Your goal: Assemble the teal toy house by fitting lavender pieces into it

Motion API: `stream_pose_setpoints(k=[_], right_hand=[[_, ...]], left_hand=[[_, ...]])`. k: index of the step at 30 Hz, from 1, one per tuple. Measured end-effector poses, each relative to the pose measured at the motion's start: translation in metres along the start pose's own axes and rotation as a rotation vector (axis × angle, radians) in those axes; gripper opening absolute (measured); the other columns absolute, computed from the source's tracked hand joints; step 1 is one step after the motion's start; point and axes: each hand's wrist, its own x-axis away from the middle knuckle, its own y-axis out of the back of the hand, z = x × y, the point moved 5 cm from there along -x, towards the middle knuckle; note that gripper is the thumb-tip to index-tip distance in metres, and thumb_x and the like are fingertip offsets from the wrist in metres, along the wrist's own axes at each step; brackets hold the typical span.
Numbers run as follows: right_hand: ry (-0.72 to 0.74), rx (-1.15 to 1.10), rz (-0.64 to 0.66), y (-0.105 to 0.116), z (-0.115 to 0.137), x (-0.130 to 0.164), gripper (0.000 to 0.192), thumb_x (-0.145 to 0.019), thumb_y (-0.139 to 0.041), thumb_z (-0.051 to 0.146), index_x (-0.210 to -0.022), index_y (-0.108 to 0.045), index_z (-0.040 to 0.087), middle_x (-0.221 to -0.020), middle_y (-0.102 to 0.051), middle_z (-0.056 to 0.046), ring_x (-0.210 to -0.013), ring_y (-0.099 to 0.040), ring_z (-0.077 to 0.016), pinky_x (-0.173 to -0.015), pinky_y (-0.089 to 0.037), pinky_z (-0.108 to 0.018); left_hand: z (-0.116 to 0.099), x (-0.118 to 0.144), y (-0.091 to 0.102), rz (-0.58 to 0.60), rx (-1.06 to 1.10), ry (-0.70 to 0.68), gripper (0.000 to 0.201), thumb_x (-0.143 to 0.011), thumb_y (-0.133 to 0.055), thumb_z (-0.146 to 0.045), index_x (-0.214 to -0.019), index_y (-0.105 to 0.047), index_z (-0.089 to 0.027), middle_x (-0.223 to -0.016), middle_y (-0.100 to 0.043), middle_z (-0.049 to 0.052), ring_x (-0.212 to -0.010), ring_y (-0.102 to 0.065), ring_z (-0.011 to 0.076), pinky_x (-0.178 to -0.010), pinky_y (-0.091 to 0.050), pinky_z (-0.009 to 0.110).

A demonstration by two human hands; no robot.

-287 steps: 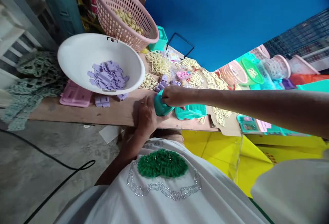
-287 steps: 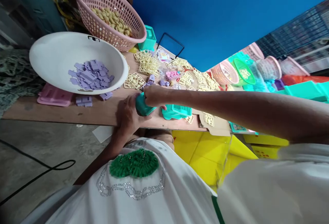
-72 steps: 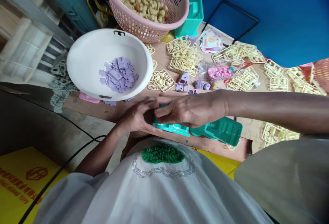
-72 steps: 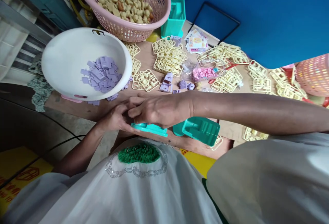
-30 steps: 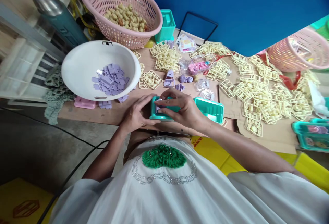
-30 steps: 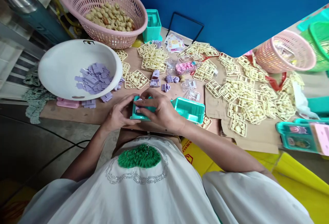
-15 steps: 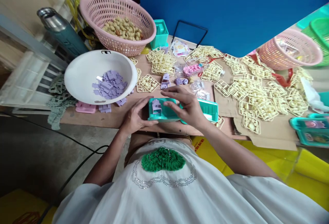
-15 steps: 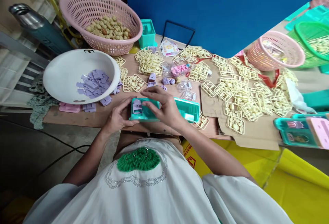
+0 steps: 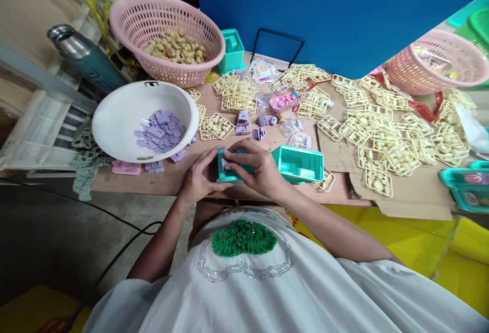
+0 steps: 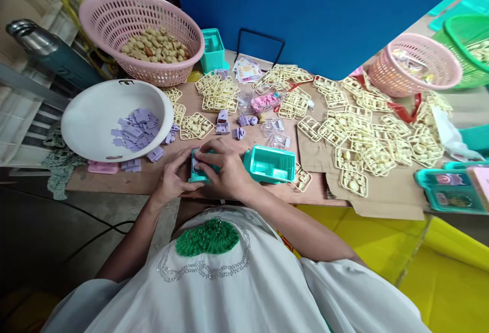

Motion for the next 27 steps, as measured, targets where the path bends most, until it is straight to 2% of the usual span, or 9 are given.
stream_pose_setpoints(k=[4, 7, 11, 15, 18, 24, 27], right_hand=[[-0.103, -0.119, 0.095, 0.010, -0.013, -0.004, 0.036, -0.094, -0.079, 0.039, -0.126, -0.079, 0.021, -0.117, -0.076, -0.012, -0.108, -0.072, -0.0244, -0.096, -0.059, -0.043], [-0.106, -0.120, 0.144, 0.016, -0.016, -0.008, 0.048, -0.088, -0.085, 0.035, -0.133, -0.076, 0.020, -0.124, -0.075, -0.014, -0.117, -0.070, -0.0280, -0.103, -0.057, -0.046], [-0.098, -0.019, 0.115, 0.011, -0.009, -0.006, 0.032, -0.091, -0.080, 0.029, -0.122, -0.081, 0.019, -0.107, -0.075, -0.011, -0.097, -0.072, -0.0242, -0.089, -0.059, -0.041], [-0.081, 0.100, 0.015, 0.005, 0.001, -0.001, 0.027, -0.093, -0.077, 0.025, -0.118, -0.082, 0.019, -0.101, -0.073, -0.011, -0.095, -0.068, -0.0250, -0.085, -0.058, -0.043], [-0.111, 0.094, 0.043, 0.005, -0.003, -0.001, 0.027, -0.092, -0.078, 0.026, -0.118, -0.082, 0.019, -0.100, -0.074, -0.011, -0.093, -0.069, -0.0243, -0.086, -0.058, -0.042], [-0.096, -0.071, 0.082, 0.021, -0.010, -0.009, 0.043, -0.096, -0.076, 0.037, -0.136, -0.073, 0.021, -0.131, -0.070, -0.015, -0.124, -0.068, -0.0278, -0.106, -0.056, -0.047], [-0.024, -0.022, 0.128, 0.017, -0.003, -0.009, 0.043, -0.094, -0.078, 0.037, -0.134, -0.074, 0.020, -0.126, -0.072, -0.015, -0.117, -0.069, -0.0282, -0.101, -0.057, -0.047]], left_hand=[[0.000, 0.000, 0.001, 0.000, 0.028, 0.000, 0.094, -0.072, -0.092, -0.054, -0.153, -0.055, -0.026, -0.150, -0.064, 0.013, -0.141, -0.061, 0.0345, -0.121, -0.050, 0.052], [0.001, 0.000, 0.001, 0.003, 0.031, 0.011, 0.095, -0.071, -0.093, -0.053, -0.153, -0.056, -0.024, -0.151, -0.063, 0.015, -0.142, -0.060, 0.0352, -0.122, -0.049, 0.050], [0.000, 0.001, 0.001, -0.016, 0.017, -0.035, 0.093, -0.073, -0.093, -0.051, -0.154, -0.055, -0.025, -0.149, -0.064, 0.014, -0.140, -0.061, 0.0344, -0.120, -0.050, 0.051], [0.001, 0.001, 0.001, -0.038, -0.027, -0.038, 0.091, -0.071, -0.093, -0.051, -0.151, -0.058, -0.025, -0.147, -0.065, 0.014, -0.137, -0.064, 0.0346, -0.118, -0.052, 0.050], [0.001, 0.000, 0.001, -0.038, -0.032, -0.037, 0.093, -0.070, -0.094, -0.052, -0.151, -0.058, -0.025, -0.147, -0.065, 0.014, -0.137, -0.063, 0.0347, -0.117, -0.053, 0.049], [0.004, 0.001, 0.000, -0.028, -0.037, -0.014, 0.093, -0.073, -0.091, -0.054, -0.153, -0.055, -0.024, -0.151, -0.062, 0.015, -0.141, -0.061, 0.0347, -0.121, -0.049, 0.051], [0.005, 0.001, -0.001, -0.030, -0.029, -0.013, 0.096, -0.071, -0.093, -0.055, -0.153, -0.054, -0.023, -0.151, -0.063, 0.015, -0.141, -0.061, 0.0353, -0.120, -0.050, 0.051]])
